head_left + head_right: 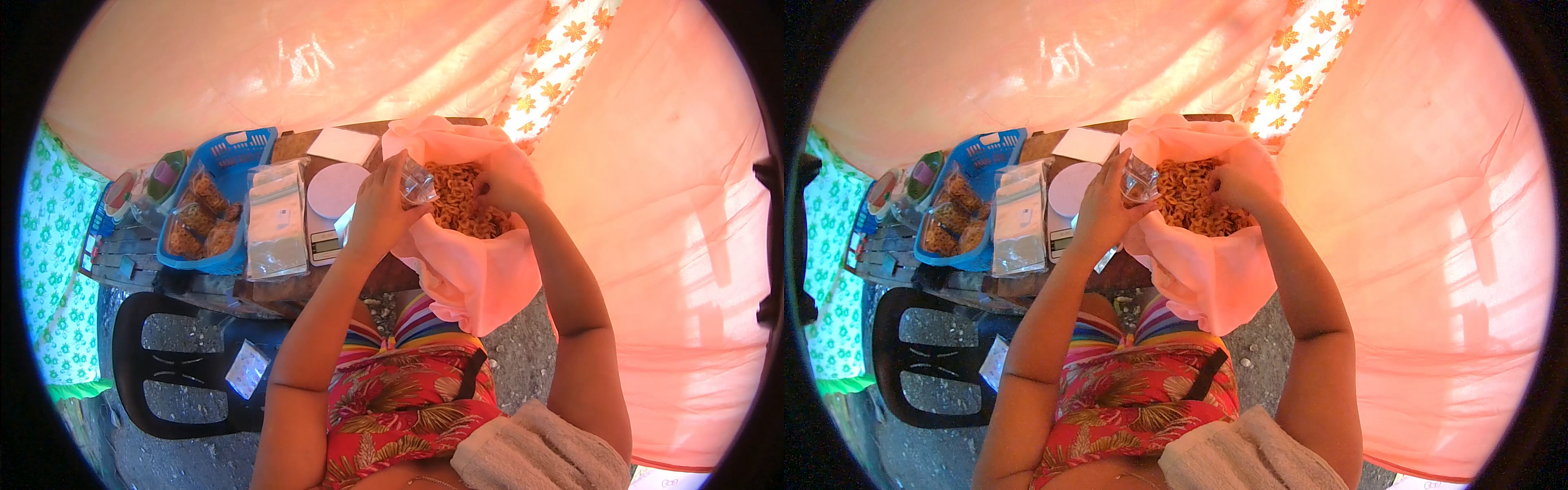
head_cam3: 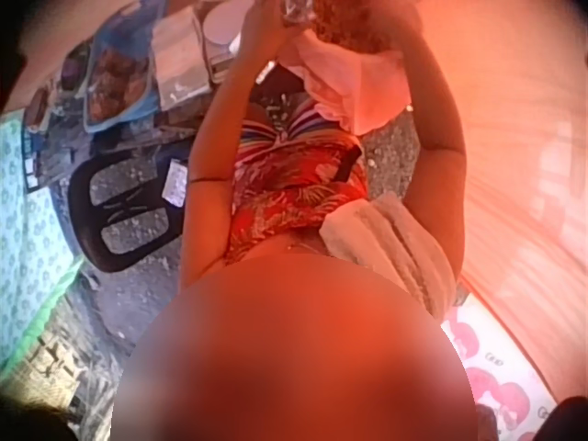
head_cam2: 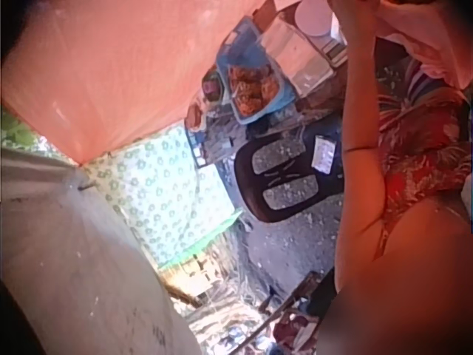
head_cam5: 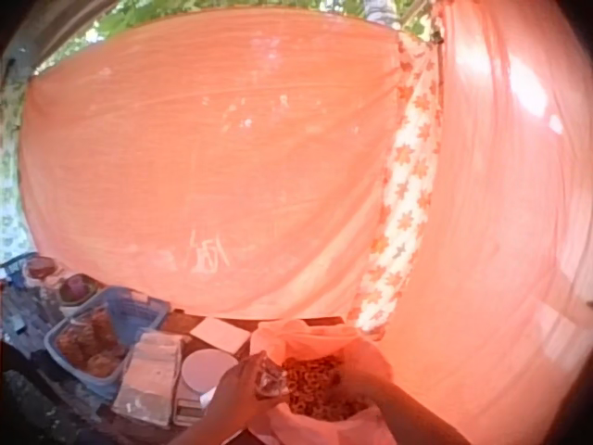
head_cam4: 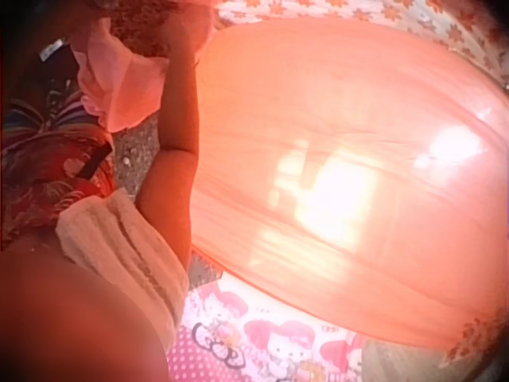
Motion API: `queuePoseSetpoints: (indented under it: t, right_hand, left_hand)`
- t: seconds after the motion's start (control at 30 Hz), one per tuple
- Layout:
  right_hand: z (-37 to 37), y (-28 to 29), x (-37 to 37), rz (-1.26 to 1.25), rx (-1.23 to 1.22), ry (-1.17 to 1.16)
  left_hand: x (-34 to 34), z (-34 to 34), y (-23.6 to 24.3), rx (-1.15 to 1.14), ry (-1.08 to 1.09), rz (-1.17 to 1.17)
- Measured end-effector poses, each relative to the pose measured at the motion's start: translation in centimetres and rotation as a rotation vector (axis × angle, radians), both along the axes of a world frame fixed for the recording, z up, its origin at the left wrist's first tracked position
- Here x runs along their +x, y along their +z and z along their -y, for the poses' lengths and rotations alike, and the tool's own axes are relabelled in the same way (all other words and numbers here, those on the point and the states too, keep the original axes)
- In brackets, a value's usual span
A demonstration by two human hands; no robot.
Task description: The person scoops a dry snack from a pink cloth bag into a small clear plastic bag, then places the filled bag on a digital scale to check the weight. They add more snack by hand to reach the target weight and continue adjusting the contents.
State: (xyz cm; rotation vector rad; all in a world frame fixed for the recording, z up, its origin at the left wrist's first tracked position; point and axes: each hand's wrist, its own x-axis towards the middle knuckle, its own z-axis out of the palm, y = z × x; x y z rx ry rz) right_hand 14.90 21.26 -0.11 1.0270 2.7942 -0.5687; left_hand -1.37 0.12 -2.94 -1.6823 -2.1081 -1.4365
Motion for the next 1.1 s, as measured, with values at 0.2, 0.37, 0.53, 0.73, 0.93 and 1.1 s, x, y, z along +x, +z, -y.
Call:
queuePoseSetpoints:
  t: [0.2, 0.37, 0.53, 0.73, 0.93, 1.1]
  right_hand:
    - [0.4, 3.6, -1.7, -0.440, -0.241, 0.080]
    - [2.4, 5.8, -4.2, -0.570, -0.403, 0.139]
    - [3.9, 6.8, -4.5, -0.590, -0.367, 0.281]
    - [2.9, 4.8, -1.5, -0.152, 0.034, 0.185]
    - [1.7, -3.2, 0.8, -0.286, 0.141, 0.511]
    - [-3.5, -2.6, 1.6, -0.276, 0.012, 0.221]
  left_hand:
    - [-0.1, -0.1, -0.3, -0.009, 0.009, -0.035]
    - [-0.2, -0.4, 0.1, 0.014, 0.060, -0.090]
    - [-0.1, -0.7, 0.9, -0.009, 0.013, 0.053]
    - [-0.6, -0.2, 1.6, 0.026, 0.050, 0.040]
    - [-0.9, 0.2, 1.6, 0.054, 0.050, 0.037]
    - [-0.7, 0.1, 1.5, 0.020, 0.057, 0.044]
